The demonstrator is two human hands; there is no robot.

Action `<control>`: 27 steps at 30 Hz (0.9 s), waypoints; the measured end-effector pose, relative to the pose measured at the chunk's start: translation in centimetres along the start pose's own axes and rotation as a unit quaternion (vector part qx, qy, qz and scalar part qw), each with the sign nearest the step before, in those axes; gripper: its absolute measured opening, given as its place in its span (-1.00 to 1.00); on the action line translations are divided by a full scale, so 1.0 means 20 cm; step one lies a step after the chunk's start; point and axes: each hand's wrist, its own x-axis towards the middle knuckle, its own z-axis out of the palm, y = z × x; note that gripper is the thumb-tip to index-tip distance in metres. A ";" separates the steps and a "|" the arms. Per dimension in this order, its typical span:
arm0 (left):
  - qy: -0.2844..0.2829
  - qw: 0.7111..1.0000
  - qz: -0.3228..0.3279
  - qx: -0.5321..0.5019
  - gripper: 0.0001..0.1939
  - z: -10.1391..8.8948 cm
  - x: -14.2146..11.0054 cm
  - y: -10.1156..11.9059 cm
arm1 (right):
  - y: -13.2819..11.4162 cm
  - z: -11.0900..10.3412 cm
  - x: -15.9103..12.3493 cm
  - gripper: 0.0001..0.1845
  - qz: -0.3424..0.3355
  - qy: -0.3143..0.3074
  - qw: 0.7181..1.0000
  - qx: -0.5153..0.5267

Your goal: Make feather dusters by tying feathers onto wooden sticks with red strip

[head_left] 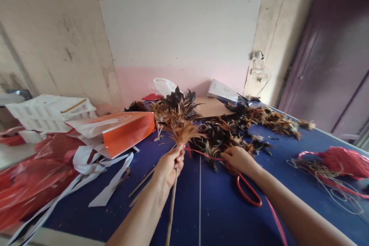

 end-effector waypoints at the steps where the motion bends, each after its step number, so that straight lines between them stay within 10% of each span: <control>1: -0.008 1.000 -0.010 -0.008 -0.88 -0.02 0.01 -0.01 | 0.00 0.01 0.01 -0.61 -0.005 0.006 1.000 -0.029; 11: -0.004 0.999 -0.021 -0.033 -0.89 -0.06 0.00 -0.05 | -0.07 0.17 -0.03 -0.90 -0.058 0.032 0.979 -0.194; 18: 0.007 0.996 0.005 -0.083 -0.74 -0.03 -0.03 -0.05 | -0.04 0.05 -0.03 -0.80 -0.051 0.149 0.984 0.088; 27: 0.021 0.997 -0.001 -0.074 -0.84 -0.02 -0.04 -0.07 | -0.14 -0.06 -0.11 -0.71 -0.040 0.239 0.832 0.500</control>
